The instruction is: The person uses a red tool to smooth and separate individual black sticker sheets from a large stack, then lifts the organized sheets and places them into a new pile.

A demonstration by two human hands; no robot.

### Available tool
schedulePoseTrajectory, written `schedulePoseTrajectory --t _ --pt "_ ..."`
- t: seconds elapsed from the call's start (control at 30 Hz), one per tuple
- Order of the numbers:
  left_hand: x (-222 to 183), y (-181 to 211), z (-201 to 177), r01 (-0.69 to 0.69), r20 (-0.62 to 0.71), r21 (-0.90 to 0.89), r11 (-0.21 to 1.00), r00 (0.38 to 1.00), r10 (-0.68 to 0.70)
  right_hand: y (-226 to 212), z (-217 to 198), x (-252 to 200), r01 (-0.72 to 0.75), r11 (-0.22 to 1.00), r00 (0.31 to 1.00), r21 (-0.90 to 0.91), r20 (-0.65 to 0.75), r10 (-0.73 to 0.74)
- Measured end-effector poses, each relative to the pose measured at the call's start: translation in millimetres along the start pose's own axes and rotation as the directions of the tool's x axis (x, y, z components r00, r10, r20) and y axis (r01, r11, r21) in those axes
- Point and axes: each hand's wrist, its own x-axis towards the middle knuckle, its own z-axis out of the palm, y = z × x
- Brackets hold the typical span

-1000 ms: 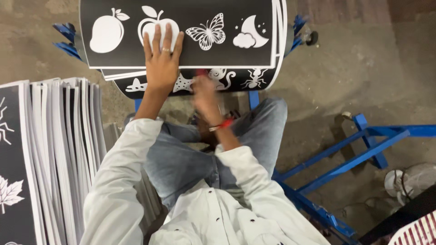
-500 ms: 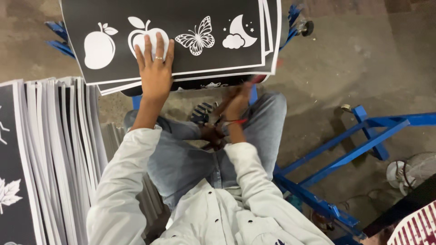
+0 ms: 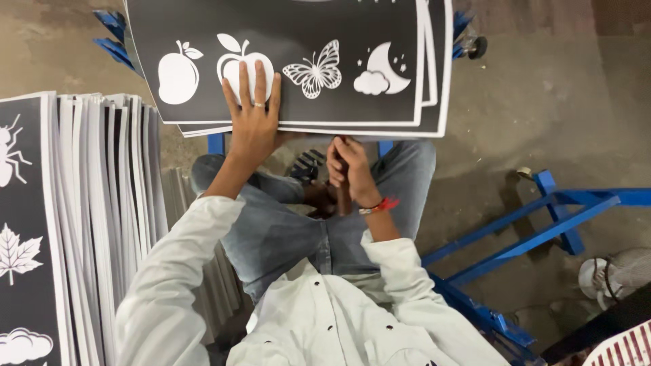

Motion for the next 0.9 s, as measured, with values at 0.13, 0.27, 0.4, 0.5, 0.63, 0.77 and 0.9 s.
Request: schedulePoseTrajectory --t 0.13,0.27,0.4,0.5,0.63,0.77,0.9 --pt "65.8 -28.8 5.0 0.061 -0.141 0.305 0.950 0.990 -0.019 -43.3 -23.8 28.0 0.262 0.950 0.913 -0.171 -0.275 -0.301" --pt "164.0 -89.9 1.2 0.275 0.075 0.002 0.961 0.959 -0.274 -87.1 -91.5 67.5 0.275 0.167 0.231 -0.947 -0.103 -0.967" --pt "205.3 -100.1 7.5 0.323 0.092 0.034 0.946 0.941 -0.325 -89.9 -150.3 87.0 0.249 0.583 0.534 -0.774 -0.392 -0.749" --pt "194.8 -92.7 13.1 0.218 -0.096 -0.032 0.975 0.971 -0.220 -71.8 -173.0 87.8 0.097 0.403 0.454 -0.910 -0.320 -0.832" --pt "170.4 -84.4 12.7 0.186 -0.175 -0.021 0.982 0.967 -0.187 -42.1 -181.0 80.3 0.166 0.382 0.417 -0.909 -0.287 -0.863" --pt "131.1 -69.7 17.0 0.184 -0.236 -0.004 0.983 0.955 -0.180 -6.9 -187.0 78.6 0.214 0.446 0.384 -0.869 -0.344 -0.857" --pt "82.0 -43.0 14.4 0.151 -0.344 0.013 0.988 0.929 -0.137 23.5 -196.3 69.8 0.100 0.474 0.438 -0.875 -0.389 -0.811"
